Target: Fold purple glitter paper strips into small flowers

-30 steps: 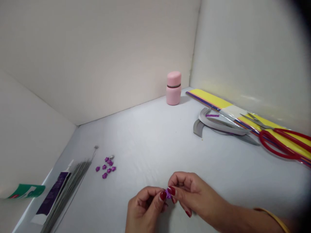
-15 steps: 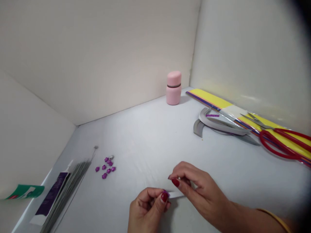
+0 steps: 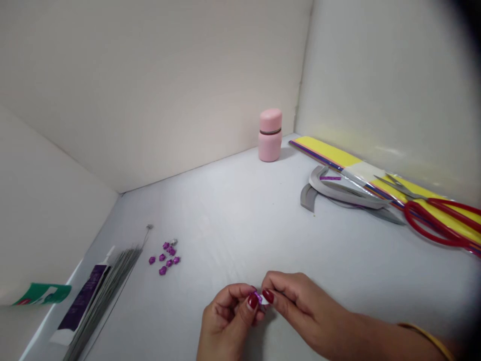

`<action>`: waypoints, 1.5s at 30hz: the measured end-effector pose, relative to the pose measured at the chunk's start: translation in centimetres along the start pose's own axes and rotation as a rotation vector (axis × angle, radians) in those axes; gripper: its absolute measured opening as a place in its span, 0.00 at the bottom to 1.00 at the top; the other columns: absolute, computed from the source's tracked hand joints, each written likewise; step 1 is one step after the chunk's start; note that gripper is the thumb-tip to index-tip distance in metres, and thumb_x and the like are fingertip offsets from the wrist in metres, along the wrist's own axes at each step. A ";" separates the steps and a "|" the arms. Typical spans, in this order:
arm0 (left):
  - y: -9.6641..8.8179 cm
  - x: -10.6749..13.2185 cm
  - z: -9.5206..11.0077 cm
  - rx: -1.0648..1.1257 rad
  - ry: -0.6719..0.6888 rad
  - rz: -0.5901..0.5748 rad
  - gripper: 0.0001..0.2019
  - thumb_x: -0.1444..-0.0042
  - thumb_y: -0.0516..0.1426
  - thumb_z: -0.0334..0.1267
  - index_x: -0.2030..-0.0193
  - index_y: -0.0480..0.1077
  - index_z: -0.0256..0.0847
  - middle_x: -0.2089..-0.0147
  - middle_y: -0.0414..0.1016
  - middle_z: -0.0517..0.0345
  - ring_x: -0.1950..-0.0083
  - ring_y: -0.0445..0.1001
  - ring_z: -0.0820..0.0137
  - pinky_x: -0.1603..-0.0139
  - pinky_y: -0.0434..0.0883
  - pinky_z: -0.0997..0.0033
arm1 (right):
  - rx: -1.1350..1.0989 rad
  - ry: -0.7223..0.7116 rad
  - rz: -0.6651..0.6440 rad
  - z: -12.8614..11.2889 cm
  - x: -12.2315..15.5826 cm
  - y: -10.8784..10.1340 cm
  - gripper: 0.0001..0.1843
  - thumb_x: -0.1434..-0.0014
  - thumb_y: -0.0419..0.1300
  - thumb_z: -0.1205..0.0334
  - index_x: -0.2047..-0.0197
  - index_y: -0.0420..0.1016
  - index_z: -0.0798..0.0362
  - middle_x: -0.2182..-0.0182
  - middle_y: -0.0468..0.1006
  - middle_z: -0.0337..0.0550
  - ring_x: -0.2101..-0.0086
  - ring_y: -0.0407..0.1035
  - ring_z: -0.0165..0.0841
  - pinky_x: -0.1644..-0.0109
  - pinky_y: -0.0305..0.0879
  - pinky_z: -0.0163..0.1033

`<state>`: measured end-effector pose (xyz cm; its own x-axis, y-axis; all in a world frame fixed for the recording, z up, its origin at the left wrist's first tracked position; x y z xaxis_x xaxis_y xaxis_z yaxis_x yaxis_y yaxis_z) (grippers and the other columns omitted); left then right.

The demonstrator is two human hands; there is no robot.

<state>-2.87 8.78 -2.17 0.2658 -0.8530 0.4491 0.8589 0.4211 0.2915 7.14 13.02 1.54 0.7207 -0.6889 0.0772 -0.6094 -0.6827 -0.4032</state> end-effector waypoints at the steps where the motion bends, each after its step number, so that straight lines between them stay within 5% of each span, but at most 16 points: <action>1: 0.1 0.0 0.0 -0.009 -0.006 -0.022 0.13 0.65 0.69 0.42 0.76 0.76 0.36 0.82 0.74 0.60 0.79 0.69 0.79 0.75 0.64 0.82 | -0.024 0.009 0.004 0.1 0.0 -0.1 0.14 0.37 0.46 0.60 0.70 0.69 0.53 0.77 0.72 0.37 0.76 0.62 0.28 0.72 0.56 0.31; 9: 0.7 0.1 0.0 -0.044 -0.064 -0.112 0.12 0.64 0.68 0.42 0.77 0.75 0.35 0.82 0.74 0.60 0.78 0.69 0.79 0.74 0.63 0.82 | -0.130 0.074 -0.035 0.5 0.0 0.1 0.11 0.40 0.52 0.59 0.70 0.69 0.53 0.76 0.74 0.37 0.78 0.61 0.26 0.75 0.55 0.29; 19: 0.3 0.2 0.6 -0.059 0.020 -0.054 0.12 0.62 0.68 0.43 0.73 0.77 0.37 0.81 0.76 0.59 0.77 0.70 0.77 0.73 0.66 0.82 | -0.306 0.030 -0.047 -0.5 -0.3 0.2 0.09 0.41 0.55 0.60 0.68 0.73 0.53 0.72 0.77 0.39 0.71 0.69 0.30 0.69 0.62 0.30; 28: -0.6 0.1 0.2 -0.006 -0.011 0.076 0.14 0.69 0.70 0.43 0.78 0.77 0.35 0.82 0.76 0.58 0.80 0.71 0.78 0.77 0.66 0.84 | -0.219 0.026 -0.015 0.2 -0.3 0.3 0.14 0.38 0.50 0.56 0.67 0.73 0.54 0.74 0.77 0.40 0.74 0.66 0.29 0.68 0.61 0.32; 33: -0.6 0.4 0.4 -0.025 0.055 0.105 0.13 0.66 0.69 0.44 0.77 0.77 0.36 0.84 0.75 0.59 0.80 0.70 0.78 0.77 0.67 0.83 | -0.181 0.108 0.038 1.0 -0.2 0.2 0.10 0.43 0.56 0.57 0.70 0.71 0.54 0.79 0.72 0.37 0.78 0.59 0.26 0.75 0.55 0.29; 36: -0.9 0.9 1.2 -0.159 0.194 0.136 0.10 0.61 0.66 0.44 0.75 0.77 0.39 0.79 0.78 0.58 0.76 0.73 0.75 0.73 0.69 0.82 | -0.195 0.167 0.057 1.7 -0.2 0.3 0.10 0.45 0.58 0.57 0.72 0.70 0.55 0.82 0.65 0.33 0.81 0.53 0.24 0.79 0.49 0.29; 39: -0.6 2.2 3.4 -0.426 0.508 0.155 0.03 0.54 0.62 0.37 0.71 0.77 0.43 0.73 0.80 0.59 0.71 0.76 0.73 0.69 0.71 0.81 | -0.239 0.205 0.087 2.3 -0.2 0.2 0.11 0.46 0.58 0.55 0.73 0.70 0.55 0.83 0.61 0.32 0.80 0.52 0.25 0.78 0.49 0.29; 42: 0.7 4.3 5.5 -0.652 0.880 0.133 0.10 0.52 0.58 0.27 0.66 0.76 0.45 0.69 0.80 0.61 0.69 0.77 0.75 0.66 0.70 0.83 | -0.353 0.214 0.095 2.4 -0.2 0.3 0.11 0.45 0.57 0.55 0.71 0.71 0.55 0.80 0.66 0.35 0.76 0.58 0.28 0.71 0.57 0.31; 45: 1.7 5.6 6.2 -0.801 1.089 0.113 0.14 0.52 0.56 0.22 0.63 0.75 0.44 0.67 0.80 0.60 0.66 0.77 0.75 0.62 0.70 0.85 | -0.461 0.216 0.089 1.9 -0.2 0.4 0.11 0.45 0.56 0.56 0.71 0.71 0.56 0.75 0.72 0.39 0.71 0.63 0.31 0.65 0.60 0.35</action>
<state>-2.65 6.63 6.07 0.2396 -0.7922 -0.5612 0.7270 0.5296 -0.4372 7.37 13.33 -0.43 0.6043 -0.7506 0.2672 -0.7827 -0.6220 0.0228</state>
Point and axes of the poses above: each hand's wrist, its own x-axis away from the middle knuckle, its own y-axis out of the palm, z = x × y, the point moved 10 cm from there along -x, towards the middle knuckle
